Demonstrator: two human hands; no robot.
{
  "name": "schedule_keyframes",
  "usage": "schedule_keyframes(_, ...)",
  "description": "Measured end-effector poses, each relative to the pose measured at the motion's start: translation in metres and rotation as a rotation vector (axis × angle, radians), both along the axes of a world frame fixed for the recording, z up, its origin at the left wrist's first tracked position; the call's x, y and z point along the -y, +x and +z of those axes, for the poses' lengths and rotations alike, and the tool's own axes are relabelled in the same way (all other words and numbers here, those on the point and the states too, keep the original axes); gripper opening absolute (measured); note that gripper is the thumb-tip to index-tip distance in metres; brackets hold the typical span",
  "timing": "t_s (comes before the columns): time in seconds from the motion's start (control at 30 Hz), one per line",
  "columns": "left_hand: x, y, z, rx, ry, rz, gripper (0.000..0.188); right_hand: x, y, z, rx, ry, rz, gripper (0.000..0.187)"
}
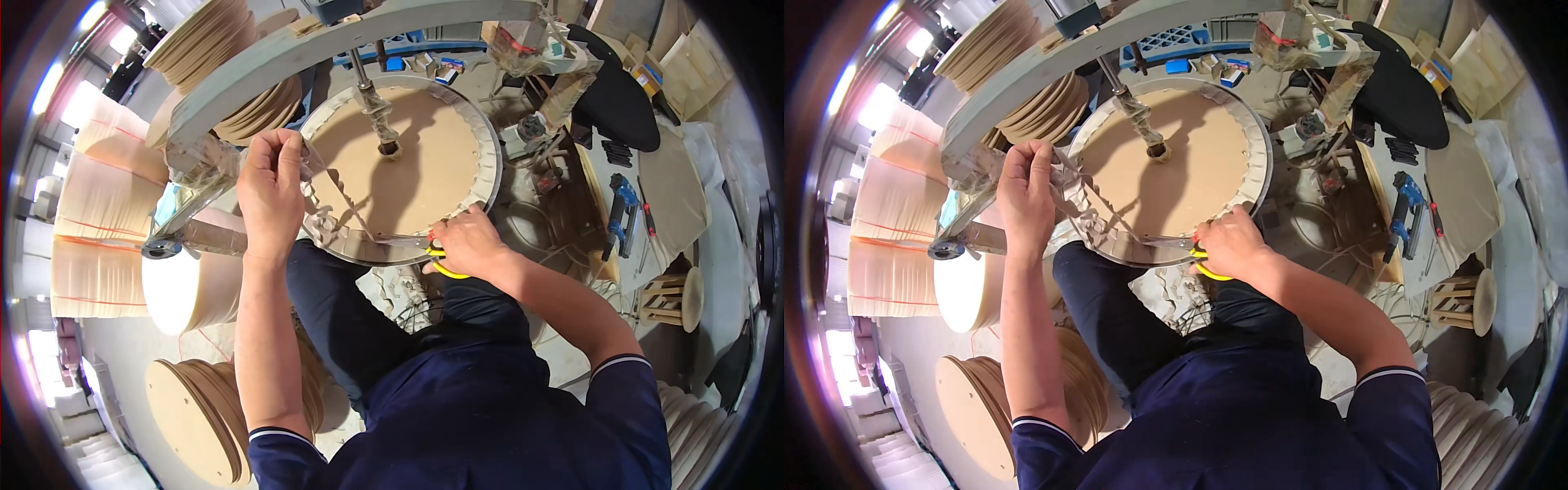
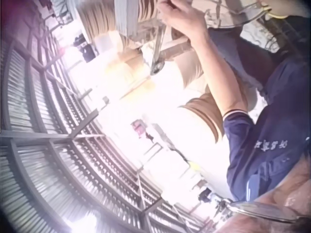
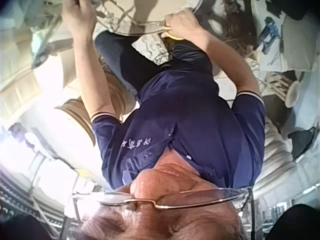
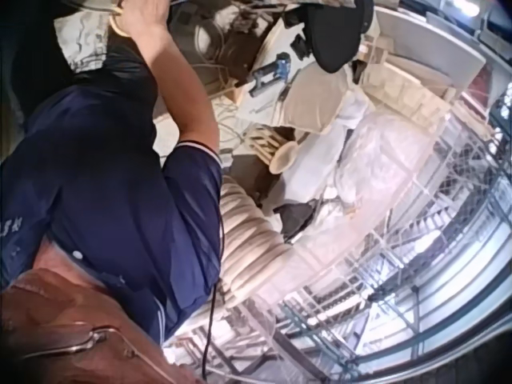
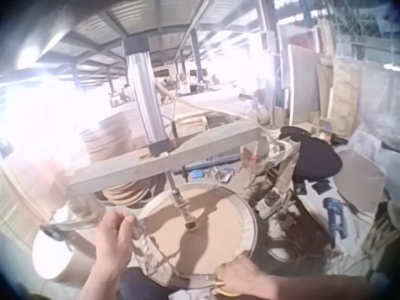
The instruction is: Upholster a circular wooden board by stretching fabric over it and securing it with a pneumatic stapler.
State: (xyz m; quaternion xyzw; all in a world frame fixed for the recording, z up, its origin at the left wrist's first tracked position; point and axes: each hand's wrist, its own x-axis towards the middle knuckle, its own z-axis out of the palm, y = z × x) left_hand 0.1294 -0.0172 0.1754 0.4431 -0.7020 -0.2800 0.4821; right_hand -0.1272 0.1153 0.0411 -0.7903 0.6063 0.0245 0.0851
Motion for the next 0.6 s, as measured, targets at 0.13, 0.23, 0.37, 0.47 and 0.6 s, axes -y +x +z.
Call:
schedule_keyframes(0.13, -0.011, -0.019, 0.007, -0.105, 0.068, -0.092, 0.017, -0.006, -0.011, 0.0, -0.109, -0.165, 0.057, 0.065)
schedule_keyframes(0.23, -0.017, -0.03, 0.014, -0.123, 0.065, -0.137, 0.017, 0.0, -0.015, -0.014, -0.114, -0.15, 0.092, 0.063)
schedule_keyframes(0.37, -0.008, -0.031, 0.016, -0.216, 0.051, -0.171, 0.016, 0.002, -0.036, -0.018, -0.028, -0.014, 0.106, 0.06)
schedule_keyframes(0.47, -0.007, -0.033, 0.023, -0.256, 0.078, -0.177, 0.016, -0.002, -0.049, -0.014, -0.022, -0.248, 0.174, 0.063)
schedule_keyframes(0.6, -0.007, -0.04, 0.026, -0.247, 0.1, -0.159, 0.017, -0.002, -0.052, -0.017, -0.028, -0.278, 0.165, 0.062)
